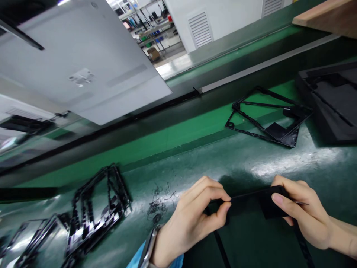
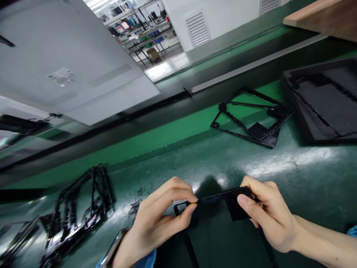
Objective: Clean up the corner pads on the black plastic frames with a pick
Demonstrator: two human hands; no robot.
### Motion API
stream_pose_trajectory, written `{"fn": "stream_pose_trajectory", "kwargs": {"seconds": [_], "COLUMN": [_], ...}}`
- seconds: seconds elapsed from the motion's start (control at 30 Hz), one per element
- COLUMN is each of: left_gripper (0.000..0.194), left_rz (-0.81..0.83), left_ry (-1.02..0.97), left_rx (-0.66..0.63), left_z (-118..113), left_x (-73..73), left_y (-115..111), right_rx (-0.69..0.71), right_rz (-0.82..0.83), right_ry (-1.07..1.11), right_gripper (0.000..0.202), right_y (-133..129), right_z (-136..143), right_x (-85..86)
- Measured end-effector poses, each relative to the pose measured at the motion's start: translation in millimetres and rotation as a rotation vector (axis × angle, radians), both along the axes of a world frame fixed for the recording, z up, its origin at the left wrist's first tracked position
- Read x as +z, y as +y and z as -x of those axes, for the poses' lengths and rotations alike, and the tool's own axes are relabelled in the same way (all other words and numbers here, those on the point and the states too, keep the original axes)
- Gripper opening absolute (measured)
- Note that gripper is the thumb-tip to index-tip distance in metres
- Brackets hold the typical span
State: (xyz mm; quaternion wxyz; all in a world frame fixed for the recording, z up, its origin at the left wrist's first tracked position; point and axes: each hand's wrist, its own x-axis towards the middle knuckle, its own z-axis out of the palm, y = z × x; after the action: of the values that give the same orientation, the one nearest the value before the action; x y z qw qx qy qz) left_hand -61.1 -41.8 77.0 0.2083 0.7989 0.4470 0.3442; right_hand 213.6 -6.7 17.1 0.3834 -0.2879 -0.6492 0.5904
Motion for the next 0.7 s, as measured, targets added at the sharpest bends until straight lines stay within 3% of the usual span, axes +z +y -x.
{"fn": "stream_pose_trajectory", "kwargs": {"seconds": [0.27, 0.53, 0.7], "left_gripper": [0.017, 0.018, 0.017], "left_rz": [-0.123, -0.28, -0.327], "left_ry": [0.058, 0.336, 0.408], "left_rx": [0.062, 0.103, 0.154], "left_z": [-9.8, -15.3, -19.2], "left_x": [-4.5, -4.5, -8.8], "left_y": [-1.9, -5.8, -10.2], "right_rx": [0.027, 0.039, 0.005], "right_rz": [-0.009, 0.034, 0.036], "right_ry": [0.006, -0.028, -0.085], "right_gripper": [0.032, 0.033, 0.035], "right_y": [0.9, -2.4, -5.6], "right_z": [0.7, 3.3, 3.0], "right_x": [0.8, 3.1, 5.9]}}
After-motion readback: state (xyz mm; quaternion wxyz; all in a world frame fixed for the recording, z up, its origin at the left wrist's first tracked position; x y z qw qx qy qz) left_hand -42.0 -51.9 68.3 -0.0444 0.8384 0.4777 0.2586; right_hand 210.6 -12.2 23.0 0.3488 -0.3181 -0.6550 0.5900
